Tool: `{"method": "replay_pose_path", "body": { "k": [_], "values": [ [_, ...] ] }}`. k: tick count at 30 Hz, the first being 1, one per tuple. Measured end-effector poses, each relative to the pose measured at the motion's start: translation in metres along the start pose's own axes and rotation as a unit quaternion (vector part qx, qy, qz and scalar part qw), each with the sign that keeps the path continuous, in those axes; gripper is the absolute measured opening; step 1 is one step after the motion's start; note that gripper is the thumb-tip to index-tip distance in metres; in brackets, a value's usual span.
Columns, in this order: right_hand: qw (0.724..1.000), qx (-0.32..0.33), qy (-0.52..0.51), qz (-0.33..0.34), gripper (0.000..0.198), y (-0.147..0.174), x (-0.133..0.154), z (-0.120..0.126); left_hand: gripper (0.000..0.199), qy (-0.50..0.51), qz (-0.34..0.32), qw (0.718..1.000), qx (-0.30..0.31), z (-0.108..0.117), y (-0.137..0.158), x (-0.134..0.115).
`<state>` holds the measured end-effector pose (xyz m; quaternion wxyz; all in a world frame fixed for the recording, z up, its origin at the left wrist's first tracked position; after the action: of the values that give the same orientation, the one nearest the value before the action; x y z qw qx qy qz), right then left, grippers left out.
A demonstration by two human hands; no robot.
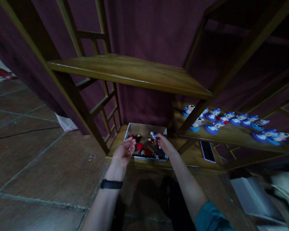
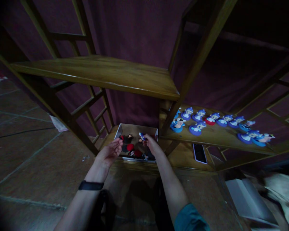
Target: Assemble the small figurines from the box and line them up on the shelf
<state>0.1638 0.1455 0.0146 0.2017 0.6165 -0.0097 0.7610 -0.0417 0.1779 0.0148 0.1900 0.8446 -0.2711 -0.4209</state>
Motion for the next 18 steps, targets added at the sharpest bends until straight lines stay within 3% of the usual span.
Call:
{"method": "replay_pose_path", "body": {
  "k": [4,6,10,13,15,18],
  "values": [
    [0.963,0.084,-0.258,-0.002,0.038,0.008,0.015,-0.007,0.019,0.005,-0.014,1.000,-0.007,0.004,-0.008,-0.002],
    [0.950,0.092,-0.299,-0.012,0.034,0.008,0.015,-0.008,0.019,-0.001,-0.012,1.000,-0.006,0.004,-0.012,0.001],
    [0.969,0.025,-0.244,-0.025,0.027,0.003,0.006,0.001,0.017,-0.023,-0.013,1.000,-0.008,0.000,-0.014,0.003],
    [0.991,-0.040,-0.124,-0.030,0.026,0.002,0.001,0.011,0.013,-0.140,-0.112,0.983,-0.040,0.002,-0.012,-0.015],
    [0.998,-0.050,-0.012,-0.040,0.025,0.002,-0.001,0.013,0.016,-0.304,-0.231,0.922,-0.070,0.000,-0.006,-0.035],
    [0.989,-0.046,0.142,-0.019,0.025,0.002,0.002,0.013,0.018,-0.548,-0.335,0.762,-0.078,-0.010,-0.002,-0.044]
  ]
}}
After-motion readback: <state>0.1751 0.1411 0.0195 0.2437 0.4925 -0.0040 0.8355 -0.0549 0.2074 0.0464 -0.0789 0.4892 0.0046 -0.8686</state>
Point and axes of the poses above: each hand's wrist, its own y-axis away from the middle knuckle, its own z-axis out of the back of the hand, x = y × z, the point moved 7 cm from there along -y, towards the middle knuckle, and after that the axes turned 2 degrees about -y, right-handed, at the moved point
